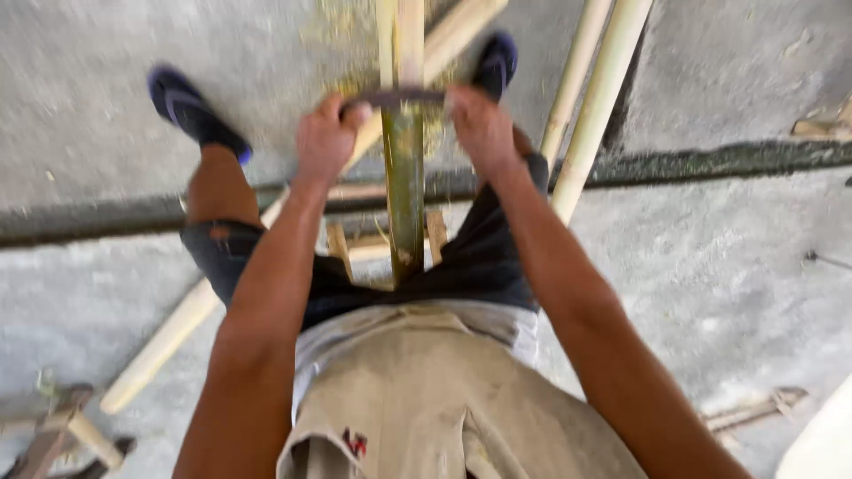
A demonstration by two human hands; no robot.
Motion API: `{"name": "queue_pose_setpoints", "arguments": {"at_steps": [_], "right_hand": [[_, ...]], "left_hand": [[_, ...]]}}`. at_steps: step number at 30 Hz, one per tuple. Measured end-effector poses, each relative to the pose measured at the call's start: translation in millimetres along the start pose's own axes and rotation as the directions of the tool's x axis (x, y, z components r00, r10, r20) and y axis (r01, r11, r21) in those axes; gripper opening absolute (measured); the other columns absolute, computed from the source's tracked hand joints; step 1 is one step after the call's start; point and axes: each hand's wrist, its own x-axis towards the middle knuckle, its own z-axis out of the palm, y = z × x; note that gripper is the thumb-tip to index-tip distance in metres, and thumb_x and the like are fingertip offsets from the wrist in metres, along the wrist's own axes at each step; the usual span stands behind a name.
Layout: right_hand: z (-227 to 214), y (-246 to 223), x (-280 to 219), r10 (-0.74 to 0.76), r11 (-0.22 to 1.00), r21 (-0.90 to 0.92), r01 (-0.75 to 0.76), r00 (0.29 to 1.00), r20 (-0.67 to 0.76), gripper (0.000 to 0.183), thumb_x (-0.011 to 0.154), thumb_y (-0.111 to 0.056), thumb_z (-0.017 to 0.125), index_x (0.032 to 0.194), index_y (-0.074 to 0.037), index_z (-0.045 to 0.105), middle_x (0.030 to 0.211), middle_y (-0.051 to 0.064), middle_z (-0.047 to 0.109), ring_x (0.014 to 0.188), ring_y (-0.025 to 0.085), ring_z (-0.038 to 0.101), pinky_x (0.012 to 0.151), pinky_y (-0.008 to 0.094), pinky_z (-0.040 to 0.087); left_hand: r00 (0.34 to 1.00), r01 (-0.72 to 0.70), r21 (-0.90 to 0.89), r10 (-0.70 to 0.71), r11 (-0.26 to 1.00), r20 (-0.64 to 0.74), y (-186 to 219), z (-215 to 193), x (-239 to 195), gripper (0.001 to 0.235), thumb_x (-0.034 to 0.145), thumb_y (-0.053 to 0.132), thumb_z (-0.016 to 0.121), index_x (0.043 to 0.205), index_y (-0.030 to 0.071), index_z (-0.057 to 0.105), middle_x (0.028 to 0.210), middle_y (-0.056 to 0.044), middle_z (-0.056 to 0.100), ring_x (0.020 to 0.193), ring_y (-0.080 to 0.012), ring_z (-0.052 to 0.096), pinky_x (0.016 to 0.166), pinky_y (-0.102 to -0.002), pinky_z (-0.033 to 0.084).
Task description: The recorder uses a hand-held blade to strip or shave the surface of a bamboo stalk.
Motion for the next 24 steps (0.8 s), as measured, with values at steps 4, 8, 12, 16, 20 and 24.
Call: {"name": "queue_pose_setpoints", "arguments": {"at_steps": [4, 8, 12, 16, 20, 24], "right_hand": [[-12, -8, 36, 0.01, 0.999, 0.034, -0.011, 0.999, 0.031, 0.02, 0.106, -0.018, 0.061, 0.121, -0.01, 0.072, 0.108, 0.016, 0.077, 0.081, 0.03, 0.075, 0.065, 0.038, 0.061], [3, 5, 16, 0.155, 0.985, 0.045, -0.164, 0.975, 0.161, 0.022, 0.108, -0.009, 0.053, 0.118, -0.013, 0.072, 0.106, 0.012, 0.078, 0.059, 0.021, 0.068, 0.043, 0.031, 0.052], [6, 7, 9, 0.165, 0.982, 0.056, -0.18, 0.964, 0.208, 0.018, 0.11, -0.014, 0.055, 0.122, -0.009, 0.067, 0.105, 0.017, 0.074, 0.057, 0.016, 0.066, 0.041, 0.026, 0.051], [12, 21, 10, 0.008, 1.0, 0.008, -0.008, 0.998, 0.056, 0.018, 0.112, -0.013, 0.052, 0.118, -0.011, 0.07, 0.106, 0.016, 0.075, 0.071, 0.021, 0.07, 0.054, 0.028, 0.06], [16, 18, -15, 0.053, 0.995, 0.073, -0.063, 0.991, 0.121, 0.015, 0.109, -0.016, 0.058, 0.119, -0.009, 0.068, 0.114, 0.019, 0.074, 0.074, 0.021, 0.075, 0.055, 0.028, 0.062], [6, 8, 6, 0.197, 0.929, 0.307, -0.206, 0.979, 0.061, 0.019, 0.119, -0.015, 0.054, 0.126, -0.008, 0.07, 0.099, 0.019, 0.071, 0.077, 0.031, 0.065, 0.068, 0.036, 0.059]], "left_hand": [[0.987, 0.164, -0.089, -0.163, 0.982, 0.016, 26, -17, 14, 0.034, 0.097, 0.043, 0.07, 0.095, 0.01, 0.066, 0.077, -0.012, 0.07, 0.068, -0.03, 0.067, 0.065, -0.047, 0.051], [0.995, -0.006, 0.006, 0.006, 1.0, -0.097, -16, 11, -17, 0.034, 0.095, 0.043, 0.073, 0.099, 0.009, 0.068, 0.078, -0.015, 0.071, 0.072, -0.0347, 0.068, 0.067, -0.051, 0.053], [0.996, 0.08, 0.016, -0.08, 0.997, 0.031, 26, -20, 8, 0.032, 0.098, 0.042, 0.069, 0.102, 0.01, 0.066, 0.082, -0.018, 0.07, 0.074, -0.0393, 0.067, 0.065, -0.053, 0.054], [0.981, 0.181, -0.002, -0.18, 0.984, 0.07, 9, -6, -9, 0.034, 0.098, 0.043, 0.067, 0.1, 0.009, 0.064, 0.081, -0.017, 0.07, 0.07, -0.038, 0.067, 0.066, -0.051, 0.053], [0.998, -0.042, 0.091, 0.046, 0.995, -0.043, 8, -8, 23, 0.036, 0.098, 0.043, 0.069, 0.099, 0.006, 0.065, 0.078, -0.018, 0.069, 0.067, -0.0382, 0.065, 0.063, -0.052, 0.051], [0.984, 0.145, 0.086, -0.153, 0.986, 0.096, 20, -11, 0, 0.037, 0.105, 0.045, 0.062, 0.1, 0.008, 0.061, 0.08, -0.017, 0.068, 0.068, -0.0369, 0.064, 0.061, -0.052, 0.051]]}}
